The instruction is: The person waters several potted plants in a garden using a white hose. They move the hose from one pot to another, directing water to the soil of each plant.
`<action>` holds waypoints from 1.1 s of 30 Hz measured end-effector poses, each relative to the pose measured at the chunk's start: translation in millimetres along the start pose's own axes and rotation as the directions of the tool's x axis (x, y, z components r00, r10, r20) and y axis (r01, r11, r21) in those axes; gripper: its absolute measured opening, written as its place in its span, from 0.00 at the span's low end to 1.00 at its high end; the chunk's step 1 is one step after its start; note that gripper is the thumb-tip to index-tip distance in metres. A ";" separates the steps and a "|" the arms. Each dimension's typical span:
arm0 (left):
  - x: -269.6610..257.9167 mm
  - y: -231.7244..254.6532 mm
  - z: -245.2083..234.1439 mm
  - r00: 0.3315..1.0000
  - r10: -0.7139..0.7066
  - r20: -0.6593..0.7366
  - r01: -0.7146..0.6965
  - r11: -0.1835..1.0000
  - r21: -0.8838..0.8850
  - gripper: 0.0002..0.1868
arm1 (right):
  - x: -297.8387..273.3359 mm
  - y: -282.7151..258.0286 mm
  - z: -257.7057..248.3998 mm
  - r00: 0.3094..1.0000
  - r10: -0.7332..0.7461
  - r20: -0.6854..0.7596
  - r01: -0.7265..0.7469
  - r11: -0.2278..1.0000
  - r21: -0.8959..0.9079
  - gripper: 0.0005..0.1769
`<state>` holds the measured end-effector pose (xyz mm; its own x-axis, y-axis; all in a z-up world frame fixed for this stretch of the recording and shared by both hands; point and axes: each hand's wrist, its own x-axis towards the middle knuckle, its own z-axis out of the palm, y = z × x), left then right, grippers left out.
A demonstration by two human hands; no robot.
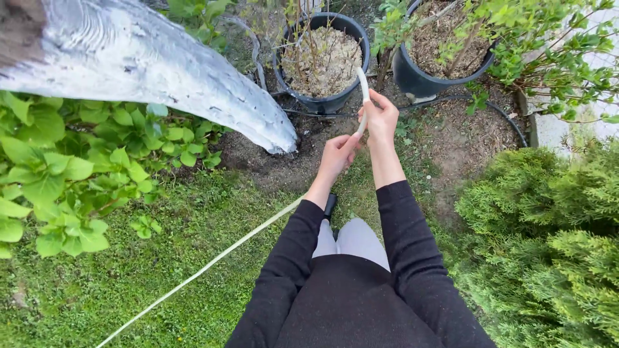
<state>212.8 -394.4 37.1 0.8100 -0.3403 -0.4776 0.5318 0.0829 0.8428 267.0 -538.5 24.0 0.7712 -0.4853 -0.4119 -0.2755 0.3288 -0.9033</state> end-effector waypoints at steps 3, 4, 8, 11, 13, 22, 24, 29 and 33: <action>29.9 -11.4 7.6 0.998 0.045 0.045 -0.043 0.997 -0.059 0.22 | 20.8 -12.9 -3.8 0.999 -0.013 0.034 0.013 1.000 -0.008 0.20; 32.8 -4.7 10.9 0.998 0.044 0.047 -0.041 0.998 -0.056 0.22 | 26.2 -17.3 -3.8 0.999 -0.012 0.032 0.012 1.000 -0.006 0.20; 51.7 11.1 21.9 1.000 0.017 0.009 -0.017 1.000 -0.020 0.22 | 58.6 -22.3 -6.4 0.996 -0.002 0.084 0.005 0.999 -0.034 0.20; 69.3 8.3 25.6 1.000 0.010 0.018 -0.009 0.997 -0.074 0.22 | 75.8 -28.3 -3.8 0.996 0.008 0.094 -0.002 0.998 -0.060 0.20; 80.0 12.7 33.4 1.000 0.020 0.018 -0.018 0.996 -0.090 0.22 | 87.6 -37.8 -2.9 0.995 0.015 0.096 -0.006 0.996 -0.090 0.19; 122.7 37.8 86.7 1.000 -0.021 -0.015 0.018 0.983 -0.184 0.22 | 149.4 -70.9 -22.9 0.995 0.029 0.096 -0.017 0.992 -0.128 0.18; 134.8 38.0 105.7 1.000 -0.002 -0.007 0.001 0.967 -0.256 0.21 | 160.9 -86.8 -33.4 0.993 0.049 0.107 -0.032 0.987 -0.155 0.18; 152.8 50.8 151.8 1.000 -0.008 -0.005 0.006 0.928 -0.372 0.21 | 191.4 -116.3 -55.8 0.979 0.044 0.199 -0.006 0.982 -0.188 0.17; 159.3 64.2 156.2 0.998 0.023 -0.054 -0.042 0.919 -0.391 0.21 | 202.5 -127.1 -45.3 0.946 0.048 0.320 0.014 0.982 -0.186 0.16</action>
<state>337.4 -589.6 53.9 0.8340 -0.2875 -0.4709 0.5516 0.4567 0.6980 432.2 -715.3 50.0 0.9002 -0.1845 -0.3944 -0.3671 0.1656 -0.9153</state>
